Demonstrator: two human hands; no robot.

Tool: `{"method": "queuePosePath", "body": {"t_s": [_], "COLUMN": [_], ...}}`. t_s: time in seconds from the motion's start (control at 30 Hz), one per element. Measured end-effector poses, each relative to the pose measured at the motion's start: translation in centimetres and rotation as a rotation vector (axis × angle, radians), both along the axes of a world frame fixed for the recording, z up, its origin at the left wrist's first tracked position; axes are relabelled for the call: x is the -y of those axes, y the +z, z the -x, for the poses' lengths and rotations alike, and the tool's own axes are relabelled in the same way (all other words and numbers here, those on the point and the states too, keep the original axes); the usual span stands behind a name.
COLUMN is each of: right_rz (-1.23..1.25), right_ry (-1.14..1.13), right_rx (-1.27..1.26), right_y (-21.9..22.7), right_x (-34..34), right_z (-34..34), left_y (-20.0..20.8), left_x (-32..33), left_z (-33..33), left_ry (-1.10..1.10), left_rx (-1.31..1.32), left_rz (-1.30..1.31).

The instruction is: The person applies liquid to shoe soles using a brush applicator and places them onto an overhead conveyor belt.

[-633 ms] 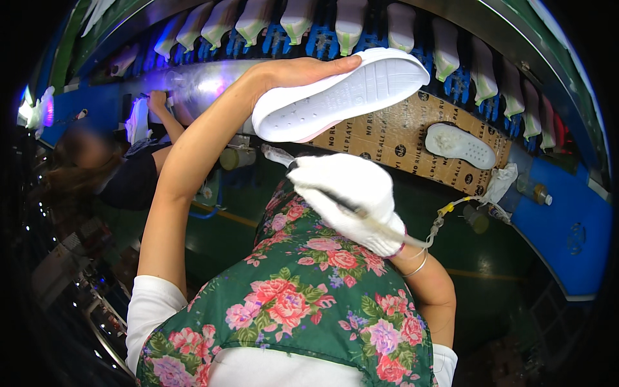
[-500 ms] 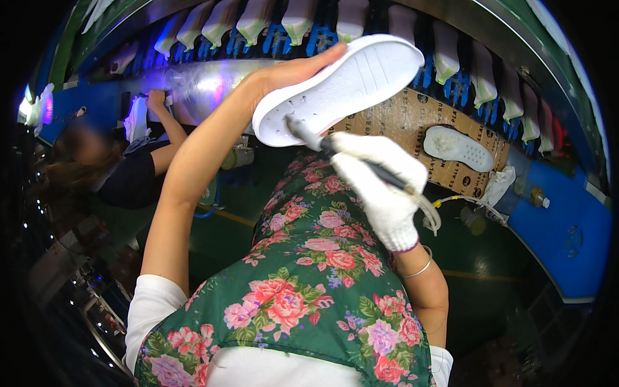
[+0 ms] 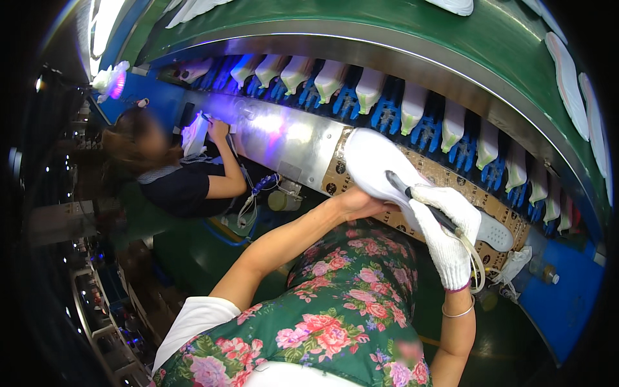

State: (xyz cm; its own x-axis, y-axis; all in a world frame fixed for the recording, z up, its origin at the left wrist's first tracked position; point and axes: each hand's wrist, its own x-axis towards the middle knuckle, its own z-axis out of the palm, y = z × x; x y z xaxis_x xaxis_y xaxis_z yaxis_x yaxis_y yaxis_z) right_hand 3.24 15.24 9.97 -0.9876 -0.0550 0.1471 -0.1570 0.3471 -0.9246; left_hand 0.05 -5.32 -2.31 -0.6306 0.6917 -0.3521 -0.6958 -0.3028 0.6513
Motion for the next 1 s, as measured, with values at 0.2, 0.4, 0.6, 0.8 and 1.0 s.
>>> {"method": "queuePosePath", "body": {"t_s": [0.2,0.4,0.6,0.8,1.0], "right_rz": [-0.031,-0.063,-0.046,-0.090,-0.106], "right_ry": [0.016,-0.028,-0.073,-0.088,-0.096], "right_rx": [-0.041,-0.265,-0.309,-0.314,-0.549], "right_y": [0.1,0.6,0.8,2.0,1.6], "right_x": [1.5,3.3,3.5,4.2,4.1], "right_z": [-0.8,-1.1,-1.8,-2.4,-1.1], "left_y": [0.1,4.1,4.6,3.0,3.5], "left_x": [1.3,2.6,-0.3,-1.6,-2.6], "left_z": [-0.1,-1.5,-2.3,-3.2,-5.1], "left_ry": [0.177,0.271,0.346,0.262,0.429], "left_rx": [0.020,0.307,0.216,0.212,0.257], "left_rz": [-0.339,-0.621,-0.657,-0.734,-0.348]}}
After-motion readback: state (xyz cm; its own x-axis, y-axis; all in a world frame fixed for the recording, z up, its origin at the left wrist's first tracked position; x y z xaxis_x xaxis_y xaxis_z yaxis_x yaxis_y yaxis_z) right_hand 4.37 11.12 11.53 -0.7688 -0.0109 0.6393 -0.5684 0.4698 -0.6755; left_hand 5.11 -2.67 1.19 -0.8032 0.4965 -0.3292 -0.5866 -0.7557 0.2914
